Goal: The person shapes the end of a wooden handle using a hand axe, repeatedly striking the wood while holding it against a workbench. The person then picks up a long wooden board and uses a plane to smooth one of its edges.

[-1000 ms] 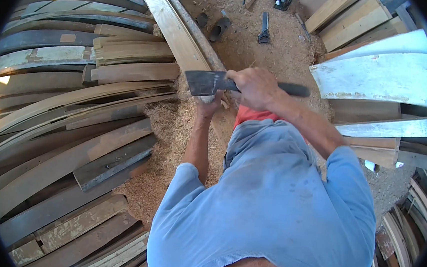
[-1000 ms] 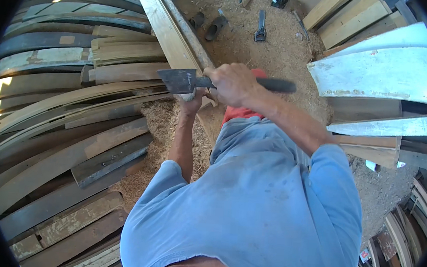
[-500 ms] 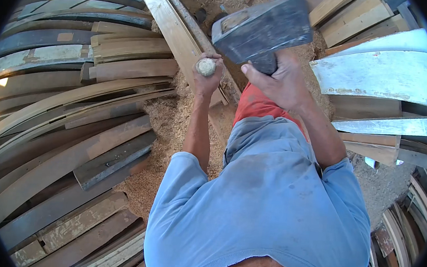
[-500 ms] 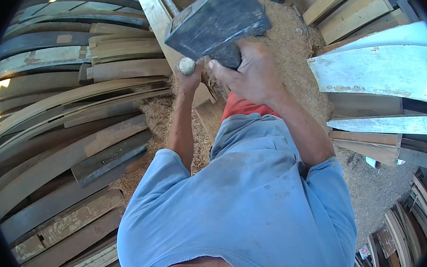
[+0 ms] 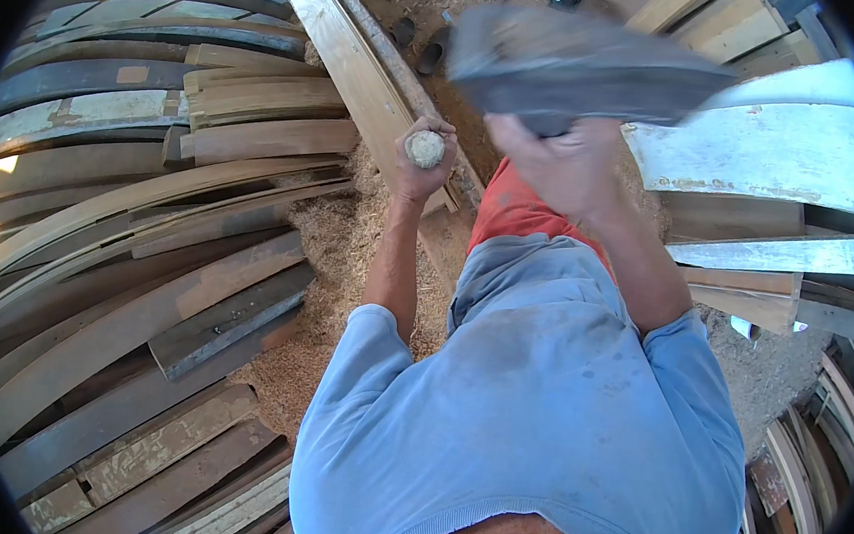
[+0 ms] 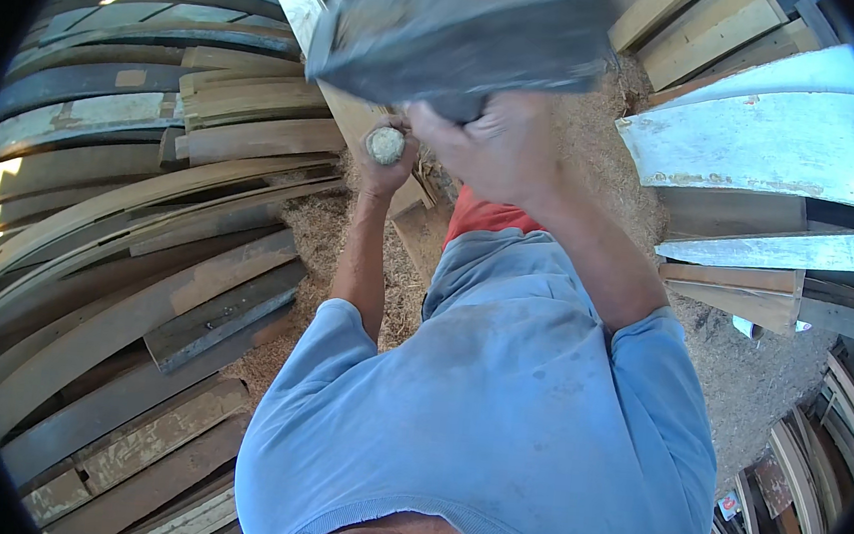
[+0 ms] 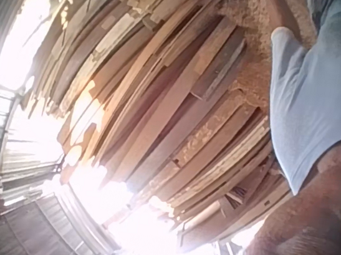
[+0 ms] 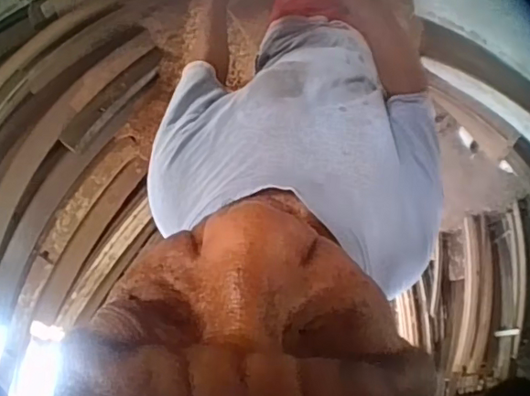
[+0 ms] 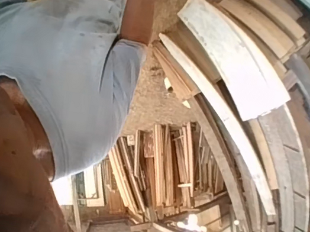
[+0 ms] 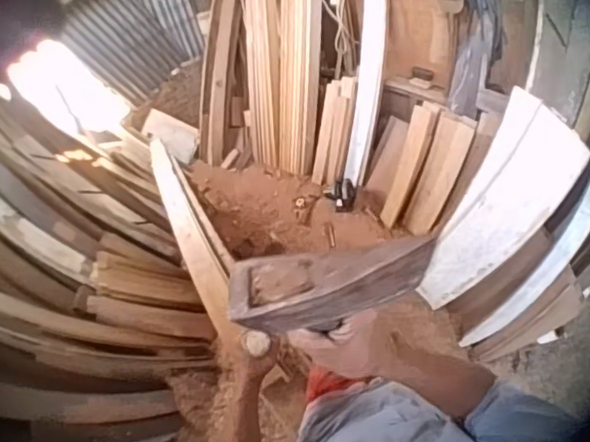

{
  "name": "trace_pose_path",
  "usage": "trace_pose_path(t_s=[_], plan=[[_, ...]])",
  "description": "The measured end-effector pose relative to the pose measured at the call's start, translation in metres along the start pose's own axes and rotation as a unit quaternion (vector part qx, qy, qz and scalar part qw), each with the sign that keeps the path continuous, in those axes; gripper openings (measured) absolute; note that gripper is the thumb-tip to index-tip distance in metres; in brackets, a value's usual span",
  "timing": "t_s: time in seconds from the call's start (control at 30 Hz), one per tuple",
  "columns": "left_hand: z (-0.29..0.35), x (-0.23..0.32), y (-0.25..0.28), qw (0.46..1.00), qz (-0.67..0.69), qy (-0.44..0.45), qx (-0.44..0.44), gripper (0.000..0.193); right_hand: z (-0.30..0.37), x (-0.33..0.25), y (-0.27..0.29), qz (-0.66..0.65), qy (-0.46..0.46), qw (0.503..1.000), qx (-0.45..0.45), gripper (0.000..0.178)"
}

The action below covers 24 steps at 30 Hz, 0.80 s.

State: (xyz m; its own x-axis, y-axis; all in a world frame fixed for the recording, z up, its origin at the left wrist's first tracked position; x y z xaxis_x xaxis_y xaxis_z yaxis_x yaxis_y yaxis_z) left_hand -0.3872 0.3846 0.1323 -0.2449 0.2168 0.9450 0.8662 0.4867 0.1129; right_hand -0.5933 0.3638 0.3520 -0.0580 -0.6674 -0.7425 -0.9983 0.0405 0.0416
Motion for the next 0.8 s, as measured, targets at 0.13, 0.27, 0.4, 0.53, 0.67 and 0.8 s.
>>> trace_pose_path(t_s=[0.13,0.27,0.4,0.53,0.67,0.8], plan=[[-0.001,0.049,-0.008,0.983,-0.038,-0.178,0.008,0.025,0.067,0.075,-0.039,0.239,-0.045,0.927,-0.286,0.025],[0.005,-0.003,0.009,0.994,0.025,-0.057,0.091,0.036,0.075,0.086,-0.035,0.225,-0.097,0.933,-0.263,0.027],[-0.016,-0.02,0.008,0.989,-0.033,0.006,0.147,0.029,0.043,0.06,-0.017,0.119,-0.195,0.955,-0.188,0.023],[-0.017,-0.02,-0.007,0.996,-0.062,0.045,0.048,0.01,0.023,0.039,0.012,0.074,-0.15,0.981,-0.095,0.028],[-0.01,-0.022,-0.013,0.994,-0.028,0.106,0.009,0.006,0.009,0.023,0.037,0.048,-0.169,0.983,-0.043,0.019],[-0.006,-0.018,-0.019,0.995,-0.043,0.093,-0.012,0.007,0.002,0.018,0.052,0.049,-0.195,0.979,-0.01,0.018]])
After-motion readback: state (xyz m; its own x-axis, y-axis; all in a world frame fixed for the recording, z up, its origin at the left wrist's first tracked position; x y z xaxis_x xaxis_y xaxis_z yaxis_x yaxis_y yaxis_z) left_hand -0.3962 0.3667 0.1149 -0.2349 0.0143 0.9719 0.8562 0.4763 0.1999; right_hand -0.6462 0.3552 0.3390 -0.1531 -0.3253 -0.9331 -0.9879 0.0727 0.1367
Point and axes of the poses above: each hand's wrist, its own z-axis away from the middle knuckle, its own y-axis out of the back of the hand, x = y × z, the point moved 9 cm from there along -z, towards the middle knuckle, and after that the axes turned 13 degrees about x, right-handed, at the moved point
